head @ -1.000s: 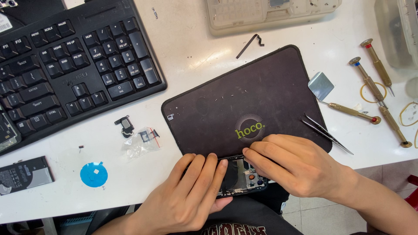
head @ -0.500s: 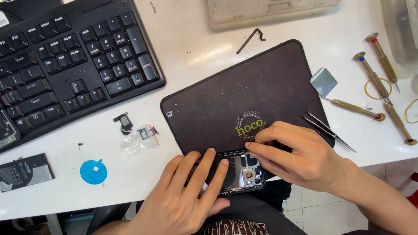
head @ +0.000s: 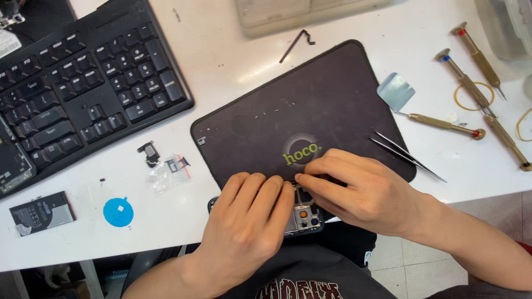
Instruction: The person uses tweezers and a screwdriver to manipulate small components inside a disassembled smartphone chassis. They carefully place and adjust internal parts, then use the screwdriver to tighten screws on the device.
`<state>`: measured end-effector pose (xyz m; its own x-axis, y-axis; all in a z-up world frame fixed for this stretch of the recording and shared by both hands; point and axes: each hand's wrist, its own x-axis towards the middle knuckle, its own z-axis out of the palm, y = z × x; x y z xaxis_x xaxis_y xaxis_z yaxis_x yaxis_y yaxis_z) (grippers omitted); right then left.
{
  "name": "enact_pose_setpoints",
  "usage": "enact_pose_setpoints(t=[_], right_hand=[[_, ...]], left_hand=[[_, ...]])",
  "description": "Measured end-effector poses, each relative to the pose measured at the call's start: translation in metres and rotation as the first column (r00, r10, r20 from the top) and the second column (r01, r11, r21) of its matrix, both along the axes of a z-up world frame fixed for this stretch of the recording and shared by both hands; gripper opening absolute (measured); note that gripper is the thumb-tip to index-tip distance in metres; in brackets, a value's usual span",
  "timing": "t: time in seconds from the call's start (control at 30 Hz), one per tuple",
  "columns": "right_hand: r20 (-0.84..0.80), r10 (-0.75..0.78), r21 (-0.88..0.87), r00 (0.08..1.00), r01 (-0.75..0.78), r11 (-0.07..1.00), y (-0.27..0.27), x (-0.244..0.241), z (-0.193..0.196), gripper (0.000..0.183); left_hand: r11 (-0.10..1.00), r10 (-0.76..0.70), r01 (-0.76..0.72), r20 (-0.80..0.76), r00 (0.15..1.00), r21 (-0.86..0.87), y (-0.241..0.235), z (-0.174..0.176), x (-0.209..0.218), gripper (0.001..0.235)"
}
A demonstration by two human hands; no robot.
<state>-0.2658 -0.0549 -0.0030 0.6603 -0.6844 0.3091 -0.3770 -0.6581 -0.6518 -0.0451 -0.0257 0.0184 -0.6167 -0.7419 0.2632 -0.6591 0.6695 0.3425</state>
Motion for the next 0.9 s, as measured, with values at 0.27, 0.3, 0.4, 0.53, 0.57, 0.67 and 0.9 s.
enact_pose_setpoints(t=[0.27,0.3,0.4,0.53,0.57,0.67,0.9], right_hand=[[0.056,-0.018,0.013,0.998,0.017,1.0,0.003,-0.004,-0.003,0.03],[0.06,-0.016,0.021,0.998,0.015,1.0,0.003,-0.004,-0.003,0.03],[0.065,-0.01,0.036,0.998,0.008,0.999,0.004,-0.005,-0.004,0.029],[0.087,-0.004,0.042,0.996,0.0,0.999,0.004,-0.006,-0.006,0.03],[0.088,-0.002,0.051,0.996,-0.002,0.999,0.004,-0.006,-0.006,0.03],[0.084,-0.008,0.056,0.996,0.004,0.998,0.005,-0.007,-0.005,0.03],[0.075,-0.016,0.082,0.997,0.01,0.997,0.006,-0.008,-0.008,0.027]], left_hand=[[0.999,-0.011,0.016,0.148,0.989,-0.038,0.001,0.008,-0.01,0.032],[0.999,-0.005,0.012,0.164,0.987,-0.046,0.001,0.009,-0.011,0.031],[0.982,-0.041,0.085,0.251,0.967,-0.168,0.002,0.01,-0.012,0.024],[0.967,-0.053,0.123,0.294,0.954,-0.225,0.003,0.01,-0.014,0.023],[0.965,-0.053,0.123,0.289,0.956,-0.23,0.004,0.009,-0.015,0.023],[0.969,-0.046,0.11,0.274,0.961,-0.223,0.004,0.007,-0.014,0.022],[0.987,-0.008,0.034,0.163,0.987,-0.156,0.006,0.001,-0.013,0.023]])
